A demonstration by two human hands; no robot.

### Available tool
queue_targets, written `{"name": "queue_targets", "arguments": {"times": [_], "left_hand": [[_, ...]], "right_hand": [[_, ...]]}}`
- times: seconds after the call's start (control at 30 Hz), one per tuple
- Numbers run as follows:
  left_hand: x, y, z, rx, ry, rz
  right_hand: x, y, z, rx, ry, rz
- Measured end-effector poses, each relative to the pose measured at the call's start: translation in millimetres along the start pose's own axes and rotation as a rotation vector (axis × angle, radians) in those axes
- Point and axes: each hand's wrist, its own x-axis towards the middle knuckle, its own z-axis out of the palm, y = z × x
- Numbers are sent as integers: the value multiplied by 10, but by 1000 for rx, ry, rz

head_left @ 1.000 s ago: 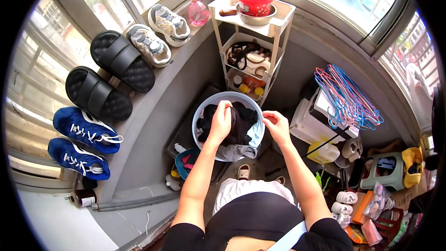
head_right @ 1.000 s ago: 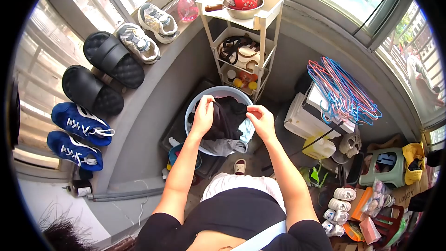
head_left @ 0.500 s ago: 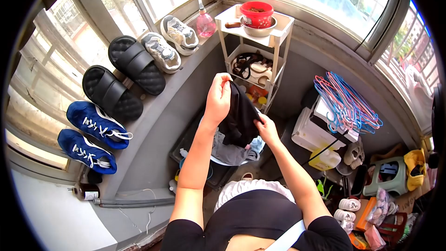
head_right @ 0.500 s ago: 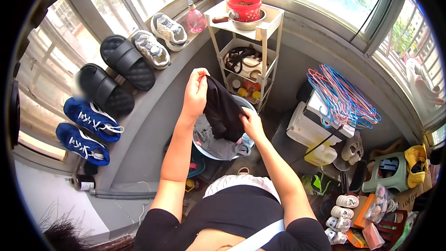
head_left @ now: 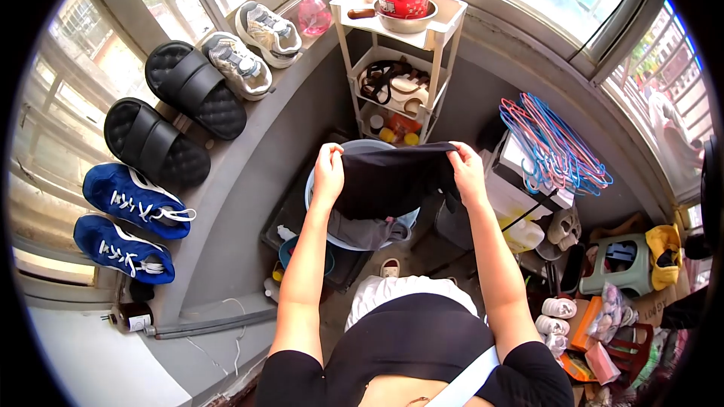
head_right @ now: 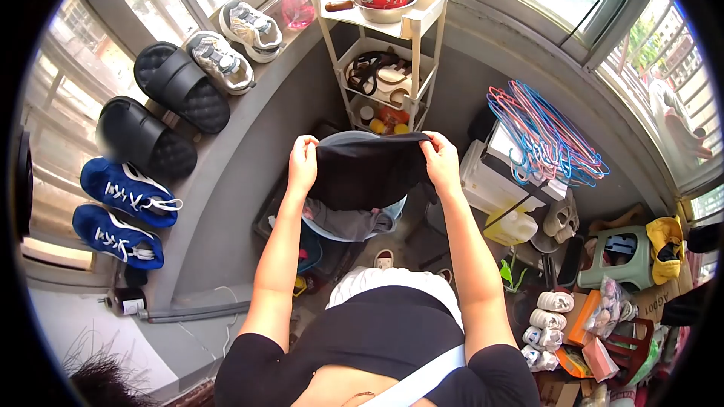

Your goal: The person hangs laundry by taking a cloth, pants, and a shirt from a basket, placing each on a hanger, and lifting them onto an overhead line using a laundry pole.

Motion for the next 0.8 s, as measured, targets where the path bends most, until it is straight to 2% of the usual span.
{"name": "queue_targets", "arguments": {"times": [0.07,0.13,0.2,0.23,0.27,0.4,0.5,0.53,0.6,0.73,0.77,0.8], "left_hand": [[-39,-29,-1,56,-16,-50],[-71,-97,42,98,4,71],[-186,-24,88,172,-23,-111],[-224,-31,131,325,39,74],[-327,-23,206,378,78,171],[-809,338,468,292,-86,217],[-1139,153,684,197,-173,44],[-1196,39,730,150,-145,72],[-1247,-58,703,91,-264,-193],[-1056,-48,507,75,-265,-79],[-973,-68,477,18,-289,-119],[-879,-32,445,-39,-312,-160]], "right_hand": [[-18,13,16,-12,-19,1],[-52,31,46,-1,-41,50],[-99,31,92,13,-66,108],[-120,32,129,28,-72,144],[-134,75,152,37,-88,173],[-182,129,309,61,-139,193],[-205,89,407,125,-163,233],[-207,68,424,132,-161,237],[-191,70,414,110,-151,220],[-113,287,243,-7,-95,180],[-115,338,209,69,-66,251],[-152,273,199,-14,-41,319]]}}
